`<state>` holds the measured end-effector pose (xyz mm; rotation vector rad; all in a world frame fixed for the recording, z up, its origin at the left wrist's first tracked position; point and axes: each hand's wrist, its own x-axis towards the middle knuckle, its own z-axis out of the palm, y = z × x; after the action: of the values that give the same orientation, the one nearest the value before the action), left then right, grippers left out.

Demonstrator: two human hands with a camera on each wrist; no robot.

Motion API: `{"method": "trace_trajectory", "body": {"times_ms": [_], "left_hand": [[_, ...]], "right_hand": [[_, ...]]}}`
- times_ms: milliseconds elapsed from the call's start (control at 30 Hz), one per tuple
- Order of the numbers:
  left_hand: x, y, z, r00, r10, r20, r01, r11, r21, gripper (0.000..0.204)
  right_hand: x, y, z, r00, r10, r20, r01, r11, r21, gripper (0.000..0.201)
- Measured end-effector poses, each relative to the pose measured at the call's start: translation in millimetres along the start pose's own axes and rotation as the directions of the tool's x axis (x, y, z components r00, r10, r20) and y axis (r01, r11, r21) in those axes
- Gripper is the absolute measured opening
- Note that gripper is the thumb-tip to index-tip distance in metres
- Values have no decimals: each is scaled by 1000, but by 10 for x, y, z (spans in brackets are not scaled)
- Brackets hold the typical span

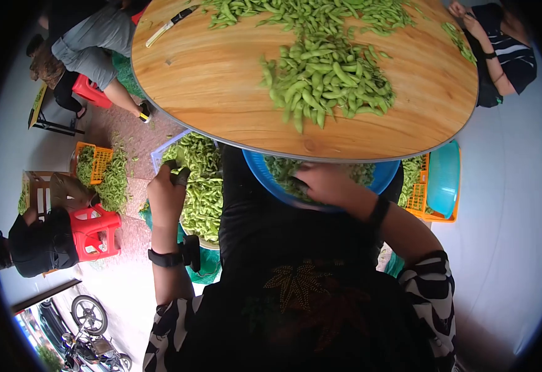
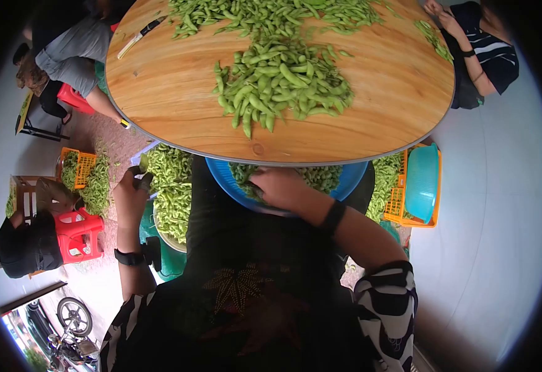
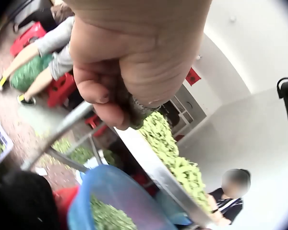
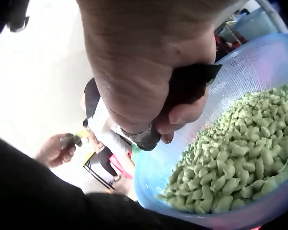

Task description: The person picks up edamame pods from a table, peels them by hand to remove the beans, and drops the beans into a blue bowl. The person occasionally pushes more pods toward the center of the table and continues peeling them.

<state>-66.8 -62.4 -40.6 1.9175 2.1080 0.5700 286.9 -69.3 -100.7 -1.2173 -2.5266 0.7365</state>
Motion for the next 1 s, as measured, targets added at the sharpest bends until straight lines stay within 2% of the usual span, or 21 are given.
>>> {"method": "trace_trajectory", "body": {"times_ms": [67, 133, 167, 200, 233, 267, 300, 333, 400, 467, 533, 567, 600, 633, 667, 733, 767, 833, 867, 933, 1000], "left_hand": [[23, -259, 46, 1000, -25, 7, 24, 995, 100, 35], [33, -399, 95, 999, -37, -25, 45, 877, 478, 37], [32, -399, 96, 996, -92, -16, 86, 843, 531, 38], [32, -380, 88, 995, -94, -15, 87, 842, 533, 38], [40, -367, 84, 999, -3, -52, 27, 885, 464, 37], [60, -336, 82, 992, 86, -97, -42, 919, 393, 37], [75, -244, 86, 988, 116, -101, -78, 944, 320, 33], [91, -130, 124, 984, 147, -98, -134, 982, 130, 27], [-5, 267, 166, 985, 109, 132, -96, 991, -96, 19], [-134, 498, 334, 866, 383, 321, -324, 919, -223, 15], [-218, 732, 481, 619, 475, 626, -372, 879, -299, 16], [-247, 849, 532, 618, 477, 625, -372, 878, -302, 16], [-269, 973, 556, 585, 422, 693, -67, 876, -477, 16], [-283, 1083, 563, 526, 388, 757, 254, 778, -575, 16], [-302, 1192, 544, 523, 393, 756, 249, 778, -577, 16], [-338, 1358, 462, 586, 365, 723, 451, 594, -666, 17], [-337, 1373, 437, 586, 366, 723, 448, 597, -665, 17], [-330, 1385, 387, 672, 397, 625, 344, 580, -738, 16], [-342, 1413, 349, 676, 392, 624, 343, 582, -737, 16], [-378, 1477, 295, 774, 380, 506, 281, 509, -813, 14], [-391, 1474, 288, 786, 389, 480, 227, 540, -810, 13]], "right_hand": [[229, -38, 109, 999, 1, 32, 1, 998, -57, 21], [415, 25, 313, 983, 82, -167, -68, 994, 84, 25], [464, 63, 387, 983, 78, -166, -64, 994, 86, 25], [503, 73, 427, 963, 154, -223, -96, 963, 253, 28], [519, 80, 464, 933, 241, -266, -115, 902, 416, 30], [495, 102, 478, 932, 245, -268, -117, 901, 417, 30], [435, 133, 455, 963, 133, -233, -88, 977, 196, 28], [378, 125, 391, 986, 29, -165, -36, 999, -37, 26], [267, 11, 172, 994, 77, -73, -80, 996, -41, 24], [128, -153, -44, 992, 127, 10, -127, 991, -47, 23], [-44, -296, -160, 952, 306, 23, -296, 897, 327, 24], [-111, -355, -216, 951, 308, 25, -299, 897, 325, 24], [-172, -409, -268, 956, 288, -60, -248, 899, 361, 23], [-216, -456, -323, 952, 268, -147, -193, 899, 392, 23], [-246, -502, -376, 950, 272, -152, -195, 900, 391, 23], [-287, -591, -480, 936, 242, -255, -131, 913, 387, 22], [-292, -628, -538, 935, 243, -259, -129, 913, 388, 22], [-282, -685, -634, 927, 225, -299, -18, 826, 564, 18], [-300, -686, -659, 929, 219, -299, -12, 825, 565, 18], [-359, -685, -706, 935, 217, -279, -39, 848, 529, 15], [-365, -734, -738, 943, 190, -274, -17, 848, 530, 15]]}}
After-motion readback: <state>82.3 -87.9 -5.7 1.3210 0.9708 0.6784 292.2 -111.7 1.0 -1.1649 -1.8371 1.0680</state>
